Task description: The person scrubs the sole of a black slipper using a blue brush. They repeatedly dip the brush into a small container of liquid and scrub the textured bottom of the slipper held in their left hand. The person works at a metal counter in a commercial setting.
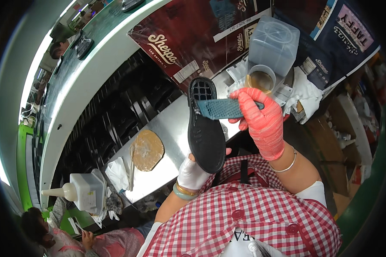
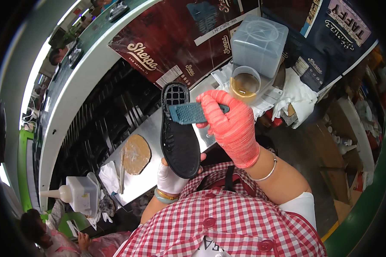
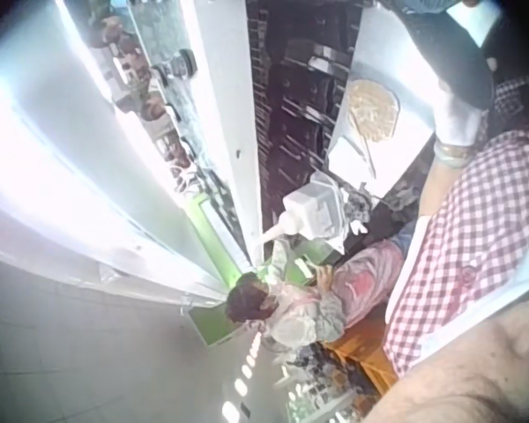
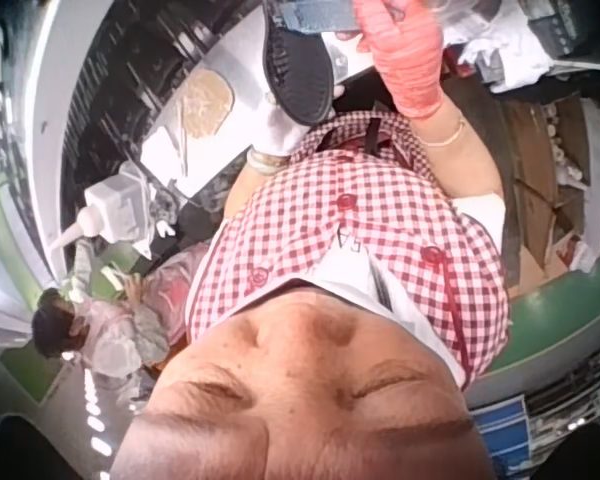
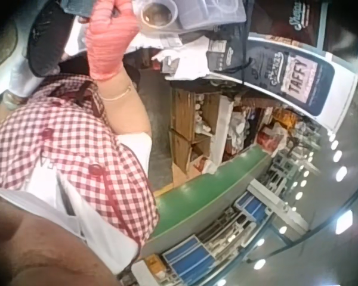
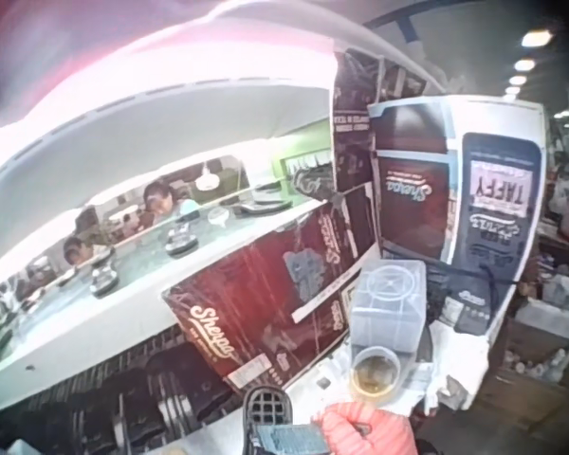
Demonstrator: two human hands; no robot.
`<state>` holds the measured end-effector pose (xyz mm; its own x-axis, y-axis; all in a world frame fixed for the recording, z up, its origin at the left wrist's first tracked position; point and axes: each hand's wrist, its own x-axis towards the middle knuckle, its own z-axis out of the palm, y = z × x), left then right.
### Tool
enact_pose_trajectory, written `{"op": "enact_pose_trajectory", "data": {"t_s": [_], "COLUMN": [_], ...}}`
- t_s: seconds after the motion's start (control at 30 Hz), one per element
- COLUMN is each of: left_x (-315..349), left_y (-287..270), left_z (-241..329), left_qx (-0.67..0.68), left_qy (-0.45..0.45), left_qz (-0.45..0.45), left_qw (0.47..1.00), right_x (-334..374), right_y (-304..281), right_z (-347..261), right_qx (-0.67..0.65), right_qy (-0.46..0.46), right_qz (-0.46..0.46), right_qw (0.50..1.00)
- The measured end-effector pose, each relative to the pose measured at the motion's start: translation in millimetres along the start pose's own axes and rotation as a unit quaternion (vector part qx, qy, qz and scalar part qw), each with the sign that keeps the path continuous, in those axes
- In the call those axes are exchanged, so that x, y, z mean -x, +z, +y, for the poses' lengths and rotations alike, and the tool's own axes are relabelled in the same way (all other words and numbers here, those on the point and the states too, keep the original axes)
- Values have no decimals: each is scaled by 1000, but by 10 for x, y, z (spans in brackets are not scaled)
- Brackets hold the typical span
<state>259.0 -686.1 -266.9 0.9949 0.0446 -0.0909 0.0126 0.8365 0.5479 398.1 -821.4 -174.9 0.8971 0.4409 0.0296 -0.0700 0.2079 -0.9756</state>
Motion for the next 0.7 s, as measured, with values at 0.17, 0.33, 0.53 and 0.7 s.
{"op": "enact_pose_trajectory", "data": {"t_s": [0.17, 0.33, 0.53, 0.7], "left_x": [-19, -32, -44, -29], "left_y": [-24, -69, -64, -177], "left_z": [18, 19, 10, -25], "left_qx": [46, 29, 39, 71], "left_qy": [-20, -12, 9, 16], "left_qz": [13, -6, 3, 64], "left_qw": [999, 999, 999, 995], "right_x": [145, 202, 277, 335], "right_y": [0, 1, 11, 37], "right_z": [91, 119, 114, 103], "right_qx": [1, 3, 34, 76], "right_qy": [44, 66, 103, 124], "right_qz": [-18, -38, -55, -88], "right_qw": [999, 997, 993, 985]}}
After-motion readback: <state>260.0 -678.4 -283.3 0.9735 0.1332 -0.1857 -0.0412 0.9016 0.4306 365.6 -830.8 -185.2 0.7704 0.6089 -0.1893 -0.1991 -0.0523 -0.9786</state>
